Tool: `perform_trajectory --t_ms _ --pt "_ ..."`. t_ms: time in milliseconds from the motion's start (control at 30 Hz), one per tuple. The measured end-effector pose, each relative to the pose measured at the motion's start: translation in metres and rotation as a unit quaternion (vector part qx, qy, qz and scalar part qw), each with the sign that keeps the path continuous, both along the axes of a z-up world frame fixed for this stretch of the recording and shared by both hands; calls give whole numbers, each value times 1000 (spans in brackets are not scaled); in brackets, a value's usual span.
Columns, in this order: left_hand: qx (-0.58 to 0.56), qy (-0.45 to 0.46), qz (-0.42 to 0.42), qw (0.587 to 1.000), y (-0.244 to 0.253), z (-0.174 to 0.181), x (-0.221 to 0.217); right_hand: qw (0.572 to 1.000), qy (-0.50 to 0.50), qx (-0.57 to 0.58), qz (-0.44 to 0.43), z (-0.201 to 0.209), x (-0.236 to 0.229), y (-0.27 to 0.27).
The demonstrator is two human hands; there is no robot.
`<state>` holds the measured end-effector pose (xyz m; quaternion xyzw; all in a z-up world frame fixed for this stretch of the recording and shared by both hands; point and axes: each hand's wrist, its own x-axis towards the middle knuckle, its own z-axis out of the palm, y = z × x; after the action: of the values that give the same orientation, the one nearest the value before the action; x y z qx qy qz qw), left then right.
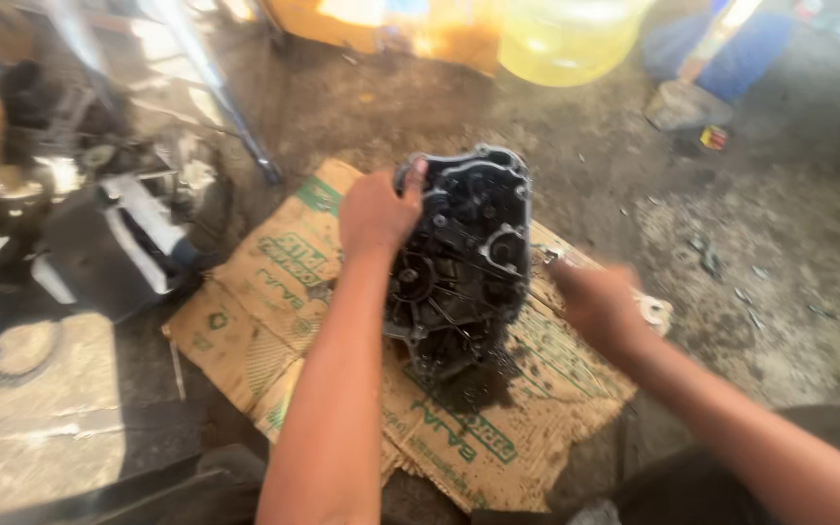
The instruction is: The person disassembles a metal engine casing on the floor. They use a wrench to unscrew bolts, a metal rod to pry internal components, and a cloth to wipe oil off the parts.
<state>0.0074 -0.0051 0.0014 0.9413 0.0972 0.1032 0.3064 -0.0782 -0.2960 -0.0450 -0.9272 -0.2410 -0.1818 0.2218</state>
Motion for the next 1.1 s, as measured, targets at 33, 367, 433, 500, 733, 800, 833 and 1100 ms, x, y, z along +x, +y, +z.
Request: perform_trajectory --t_ms 33,367,433,500,733,800,833,1100 --pt "9 2 4 1000 4 0 -1 999 -16 23 -19 -2 5 0" --pt "37 -1 6 999 3 -28 -11 998 42 19 -38 -1 -22 -5" --pt "29 -27 4 999 2 -12 10 997 58 -54 9 -1 -5 -3" --pt "21 18 -11 1000 -6 -15 2 990 111 -77 46 -21 -20 -6" --pt "12 50 -2 999 -7 -7 -4 983 169 -48 -62 -35 -16 -19" --pt "-7 5 3 1000 -4 -2 -5 989 104 80 -66 -15 3 -17" --pt "2 16 14 1000 -1 1 -5 991 81 81 -72 -8 8 -12" --pt "49 6 19 999 2 12 -5 985 145 -93 -7 -20 -7 27"
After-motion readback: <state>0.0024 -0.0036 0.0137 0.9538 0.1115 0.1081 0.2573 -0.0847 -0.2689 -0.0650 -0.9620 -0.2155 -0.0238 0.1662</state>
